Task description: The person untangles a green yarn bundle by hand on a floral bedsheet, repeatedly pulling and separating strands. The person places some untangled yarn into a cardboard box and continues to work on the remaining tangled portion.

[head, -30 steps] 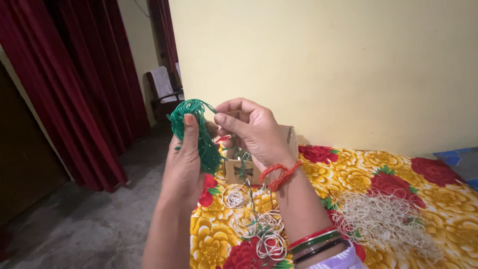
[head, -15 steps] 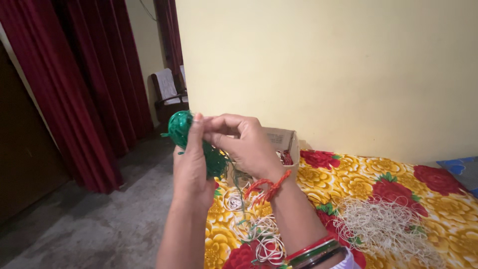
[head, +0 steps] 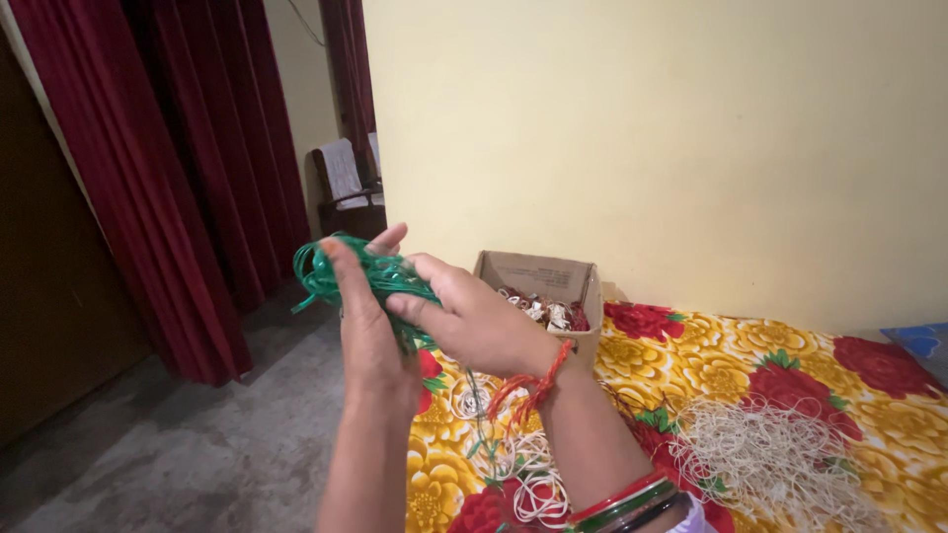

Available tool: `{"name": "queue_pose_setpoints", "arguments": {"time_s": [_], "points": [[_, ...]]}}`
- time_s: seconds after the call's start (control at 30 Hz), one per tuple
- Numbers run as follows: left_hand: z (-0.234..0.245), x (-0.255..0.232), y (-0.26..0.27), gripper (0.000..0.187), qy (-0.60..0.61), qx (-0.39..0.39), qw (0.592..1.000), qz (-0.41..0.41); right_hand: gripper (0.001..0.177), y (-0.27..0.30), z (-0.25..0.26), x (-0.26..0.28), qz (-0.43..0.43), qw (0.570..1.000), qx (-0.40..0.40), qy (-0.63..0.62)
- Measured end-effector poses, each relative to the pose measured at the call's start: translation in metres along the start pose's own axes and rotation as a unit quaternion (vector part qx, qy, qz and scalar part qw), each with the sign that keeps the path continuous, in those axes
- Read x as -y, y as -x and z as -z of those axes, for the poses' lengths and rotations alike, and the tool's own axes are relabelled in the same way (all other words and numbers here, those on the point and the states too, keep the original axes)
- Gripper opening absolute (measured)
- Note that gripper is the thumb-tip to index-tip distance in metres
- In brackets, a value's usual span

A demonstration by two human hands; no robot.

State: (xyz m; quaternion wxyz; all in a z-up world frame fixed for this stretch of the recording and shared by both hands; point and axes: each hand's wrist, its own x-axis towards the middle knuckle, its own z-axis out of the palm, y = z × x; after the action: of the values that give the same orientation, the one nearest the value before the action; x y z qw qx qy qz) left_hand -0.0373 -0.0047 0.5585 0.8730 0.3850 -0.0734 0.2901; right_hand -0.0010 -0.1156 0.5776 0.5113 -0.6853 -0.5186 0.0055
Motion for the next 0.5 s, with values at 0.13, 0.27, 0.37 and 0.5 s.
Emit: {"name": "queue_pose_setpoints", "arguments": {"time_s": [0.13, 0.27, 0.37, 0.5], "points": [[0.009, -0.009, -0.002, 0.063, -0.033, 0.027, 0.999, 0.001, 0.032, 0.003, 0.006, 0.003, -0.055, 0.997, 0.034, 0.049], [0.020, -0.012, -0.005, 0.051, 0.033, 0.024, 0.998, 0.041, 0.040, 0.007, 0.012, 0.007, -0.206, 0.972, 0.074, 0.081], [0.021, -0.008, -0.011, 0.048, 0.029, -0.003, 0.999, 0.035, 0.048, 0.008, 0.009, -0.001, -0.133, 0.988, 0.073, 0.017], [0.021, -0.006, -0.011, 0.052, -0.040, -0.068, 0.996, 0.050, 0.054, 0.009, 0.009, -0.011, -0.058, 0.992, 0.113, -0.003]]}}
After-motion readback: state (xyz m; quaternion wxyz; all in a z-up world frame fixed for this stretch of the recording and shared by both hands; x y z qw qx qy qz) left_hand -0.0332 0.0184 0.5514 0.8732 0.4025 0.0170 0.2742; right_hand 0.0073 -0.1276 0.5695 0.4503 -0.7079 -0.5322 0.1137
